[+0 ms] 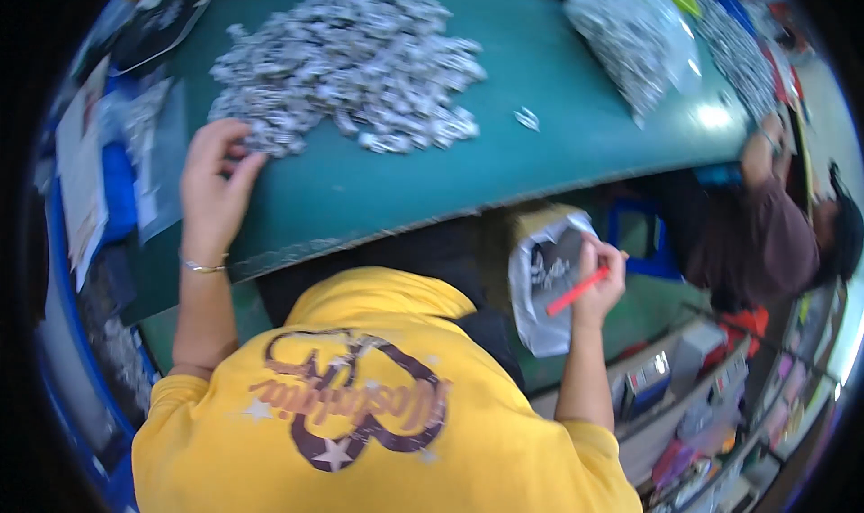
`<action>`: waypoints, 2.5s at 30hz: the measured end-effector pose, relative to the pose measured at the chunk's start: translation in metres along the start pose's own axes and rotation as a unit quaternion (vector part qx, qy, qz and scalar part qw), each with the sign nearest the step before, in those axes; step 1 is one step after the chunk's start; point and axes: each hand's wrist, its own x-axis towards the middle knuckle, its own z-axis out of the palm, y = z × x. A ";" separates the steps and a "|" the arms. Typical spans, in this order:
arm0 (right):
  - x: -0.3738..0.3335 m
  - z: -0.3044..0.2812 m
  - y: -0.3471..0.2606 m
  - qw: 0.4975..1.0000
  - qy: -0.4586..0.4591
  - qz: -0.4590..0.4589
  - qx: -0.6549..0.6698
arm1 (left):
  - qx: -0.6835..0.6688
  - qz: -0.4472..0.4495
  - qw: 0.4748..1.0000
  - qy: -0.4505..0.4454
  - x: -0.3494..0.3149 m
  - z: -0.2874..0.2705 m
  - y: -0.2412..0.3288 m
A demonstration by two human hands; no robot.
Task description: The person assembles small metal components by hand, using a tool to push parts together and organizing the completed items on the workspace.
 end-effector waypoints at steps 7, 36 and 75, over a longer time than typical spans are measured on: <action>0.038 0.097 -0.111 0.934 -0.107 -0.219 0.263 | 0.014 0.052 0.998 0.030 -0.008 0.005 0.006; 0.015 0.219 -0.188 0.766 -0.562 -0.106 0.294 | -0.205 -0.026 0.976 0.071 -0.054 0.002 0.015; 0.006 0.221 -0.196 0.838 -0.349 -0.242 0.341 | -0.263 -0.074 0.961 0.052 -0.062 0.010 0.010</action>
